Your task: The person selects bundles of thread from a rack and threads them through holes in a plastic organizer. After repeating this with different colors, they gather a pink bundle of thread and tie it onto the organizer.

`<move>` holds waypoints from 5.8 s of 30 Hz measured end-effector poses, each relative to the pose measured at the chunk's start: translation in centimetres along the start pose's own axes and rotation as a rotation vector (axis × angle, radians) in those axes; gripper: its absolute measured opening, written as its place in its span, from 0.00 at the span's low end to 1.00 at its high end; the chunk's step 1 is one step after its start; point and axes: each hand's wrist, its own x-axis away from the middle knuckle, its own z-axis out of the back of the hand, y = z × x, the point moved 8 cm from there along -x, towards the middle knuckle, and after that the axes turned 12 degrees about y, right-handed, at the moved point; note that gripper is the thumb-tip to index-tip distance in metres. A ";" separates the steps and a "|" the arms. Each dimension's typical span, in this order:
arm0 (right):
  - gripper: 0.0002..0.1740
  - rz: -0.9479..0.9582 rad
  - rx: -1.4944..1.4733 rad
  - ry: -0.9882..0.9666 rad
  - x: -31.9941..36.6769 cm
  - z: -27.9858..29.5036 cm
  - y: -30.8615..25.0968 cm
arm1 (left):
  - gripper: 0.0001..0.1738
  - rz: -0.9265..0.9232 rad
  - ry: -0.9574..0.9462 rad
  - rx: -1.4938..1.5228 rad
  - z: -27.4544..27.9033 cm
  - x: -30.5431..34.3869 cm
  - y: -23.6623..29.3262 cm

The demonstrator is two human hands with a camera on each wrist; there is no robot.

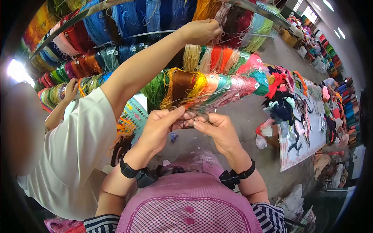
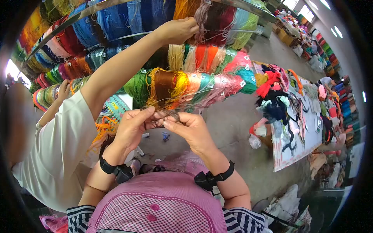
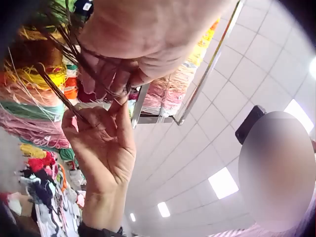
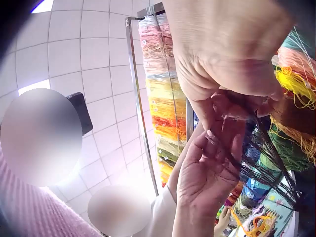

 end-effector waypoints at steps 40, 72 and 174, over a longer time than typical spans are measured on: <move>0.03 0.040 0.092 -0.017 -1.9 6.5 -1.7 | 0.29 -0.230 -0.252 0.046 -13.3 -6.9 6.4; 0.07 0.040 -0.006 -0.127 -1.4 5.8 -1.9 | 0.29 -0.119 -0.208 -0.124 -7.9 -1.7 -2.4; 0.13 0.205 0.756 -0.230 -8.5 -11.9 15.9 | 0.13 0.123 0.229 0.108 19.6 3.2 -2.7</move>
